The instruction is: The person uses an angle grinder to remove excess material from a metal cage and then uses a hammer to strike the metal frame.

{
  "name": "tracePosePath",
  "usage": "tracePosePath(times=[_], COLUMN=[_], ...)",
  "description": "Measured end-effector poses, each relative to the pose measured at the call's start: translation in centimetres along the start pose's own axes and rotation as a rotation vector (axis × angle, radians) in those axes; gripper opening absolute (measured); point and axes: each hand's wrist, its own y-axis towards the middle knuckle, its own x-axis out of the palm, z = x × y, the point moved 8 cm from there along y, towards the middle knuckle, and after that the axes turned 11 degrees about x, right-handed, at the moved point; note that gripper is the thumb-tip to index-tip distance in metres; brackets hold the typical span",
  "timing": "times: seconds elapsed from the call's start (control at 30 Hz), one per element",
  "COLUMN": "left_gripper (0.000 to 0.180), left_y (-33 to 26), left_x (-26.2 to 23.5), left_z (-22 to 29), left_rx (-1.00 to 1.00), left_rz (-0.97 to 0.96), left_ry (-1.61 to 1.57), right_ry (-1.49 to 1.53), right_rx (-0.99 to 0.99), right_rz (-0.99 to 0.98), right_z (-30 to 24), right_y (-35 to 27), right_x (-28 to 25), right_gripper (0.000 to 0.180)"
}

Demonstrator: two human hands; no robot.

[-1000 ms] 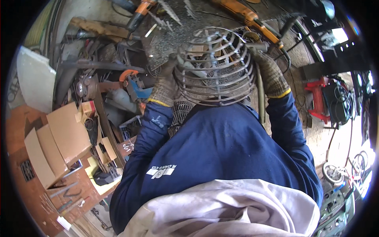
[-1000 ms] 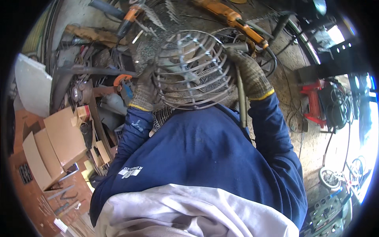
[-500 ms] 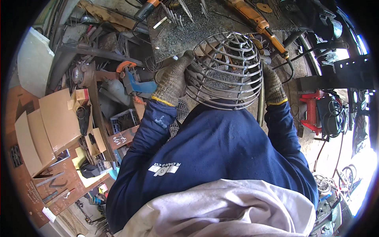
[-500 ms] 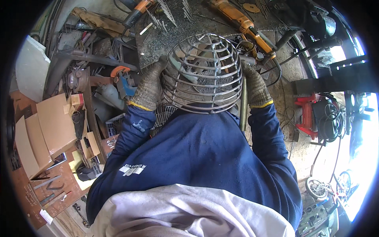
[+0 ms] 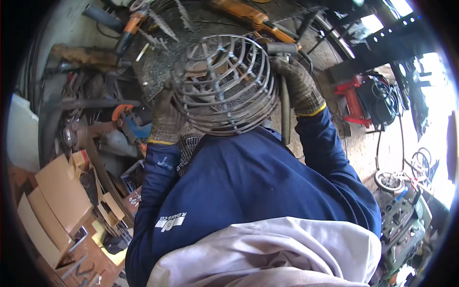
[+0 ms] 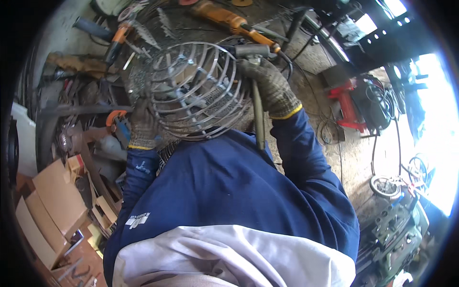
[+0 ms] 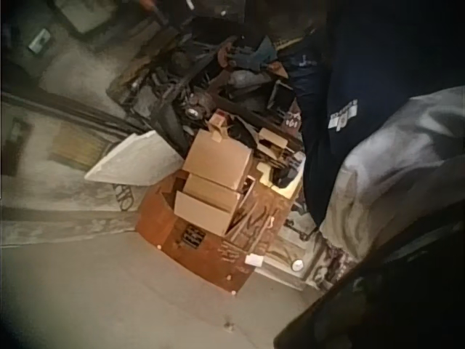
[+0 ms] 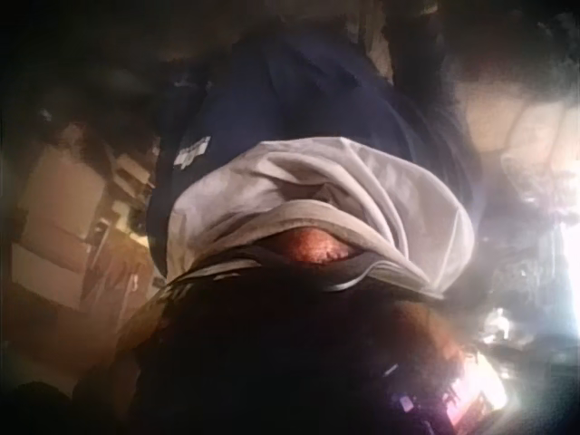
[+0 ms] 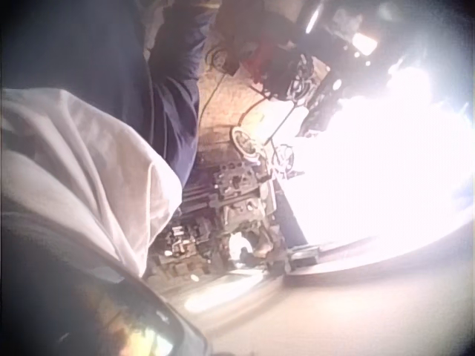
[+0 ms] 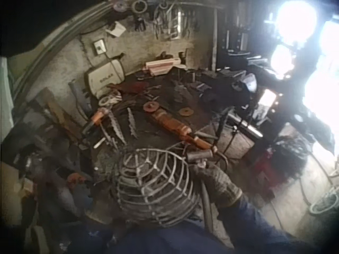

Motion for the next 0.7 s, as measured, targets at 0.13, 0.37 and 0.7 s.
tracePosePath(times=[0.13,0.37,0.7], left_gripper=[0.046,0.047,0.049], left_y=[0.8,0.9,1.4], left_x=[0.6,-0.5,-6.9], left_z=[-0.4,-1.7,-5.1], left_rx=[-0.046,-0.044,0.093], left_rz=[-0.194,-0.151,-0.144], left_ry=[-0.260,-0.252,0.180], right_ry=[-0.110,-0.236,-0.329], right_rx=[-0.046,-0.059,-0.105], right_rz=[0.020,0.033,0.046], right_z=[-1.9,-3.5,-5.2], right_y=[-1.5,-3.8,-6.1], right_x=[1.9,3.7,5.7], right_gripper=[0.030,0.036,0.038])
